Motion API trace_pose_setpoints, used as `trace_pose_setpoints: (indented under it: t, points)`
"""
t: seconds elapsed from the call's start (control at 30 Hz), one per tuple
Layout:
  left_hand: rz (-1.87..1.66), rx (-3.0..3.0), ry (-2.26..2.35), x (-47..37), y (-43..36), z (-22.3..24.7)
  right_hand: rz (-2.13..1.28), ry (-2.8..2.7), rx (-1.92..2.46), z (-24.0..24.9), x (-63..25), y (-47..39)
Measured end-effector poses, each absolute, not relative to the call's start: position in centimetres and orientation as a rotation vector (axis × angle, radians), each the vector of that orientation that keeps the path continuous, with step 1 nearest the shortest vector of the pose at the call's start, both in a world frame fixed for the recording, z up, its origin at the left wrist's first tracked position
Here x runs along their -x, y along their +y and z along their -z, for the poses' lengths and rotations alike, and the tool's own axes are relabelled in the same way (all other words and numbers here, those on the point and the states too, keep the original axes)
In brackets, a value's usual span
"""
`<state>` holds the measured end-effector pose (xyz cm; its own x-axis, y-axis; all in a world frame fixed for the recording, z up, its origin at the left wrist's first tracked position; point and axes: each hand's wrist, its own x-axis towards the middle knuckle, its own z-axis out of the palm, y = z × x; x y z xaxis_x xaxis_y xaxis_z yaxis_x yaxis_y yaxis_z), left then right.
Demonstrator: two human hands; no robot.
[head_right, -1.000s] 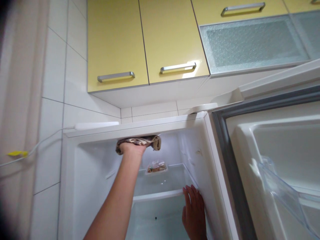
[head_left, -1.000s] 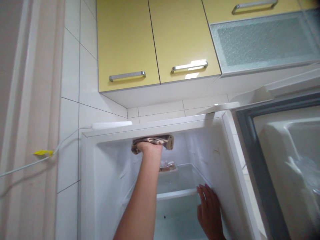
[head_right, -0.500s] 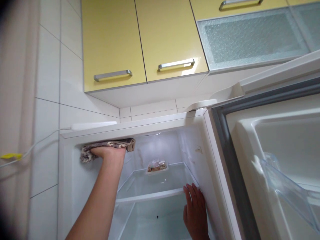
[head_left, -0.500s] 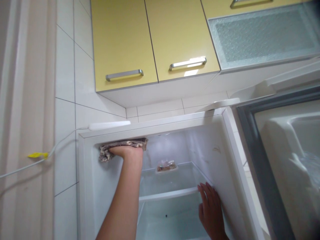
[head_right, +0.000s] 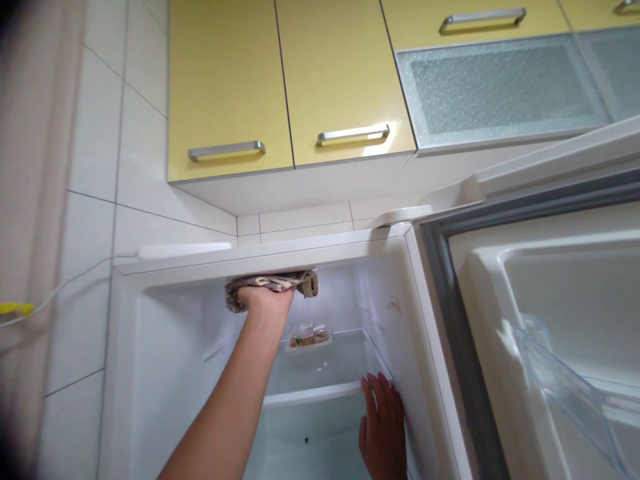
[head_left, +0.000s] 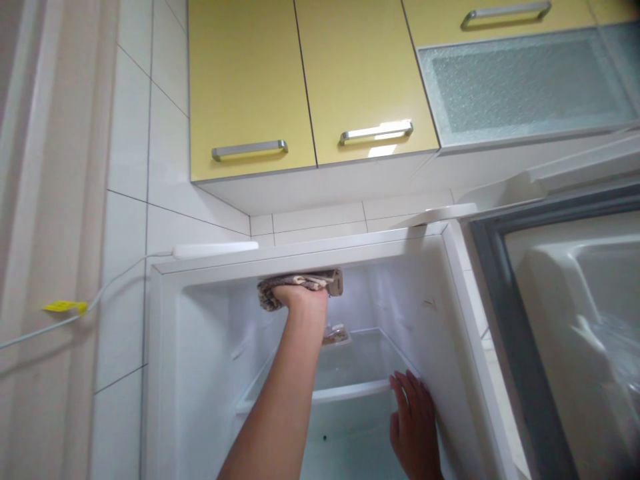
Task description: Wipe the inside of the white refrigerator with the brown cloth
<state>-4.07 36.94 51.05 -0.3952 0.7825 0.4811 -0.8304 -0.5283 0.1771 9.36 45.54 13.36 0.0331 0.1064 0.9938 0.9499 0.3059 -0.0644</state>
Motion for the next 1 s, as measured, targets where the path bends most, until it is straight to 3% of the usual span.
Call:
trace_pose_setpoints:
  t: [0.53,0.83,1.0]
  points:
    - [-1.515,-0.596,-0.044,-5.6,37.3,-47.6,0.954,-1.376,1.008,-12.8,-9.9,46.3]
    - [-1.777,-0.520,-0.027,-0.1,38.3,-48.6,0.957,-1.384,1.070,-13.1,-9.7,45.9]
    - [-2.102,-0.532,-0.040,6.5,37.6,-50.1,0.968,-1.385,1.079,-13.3,-9.7,45.7]
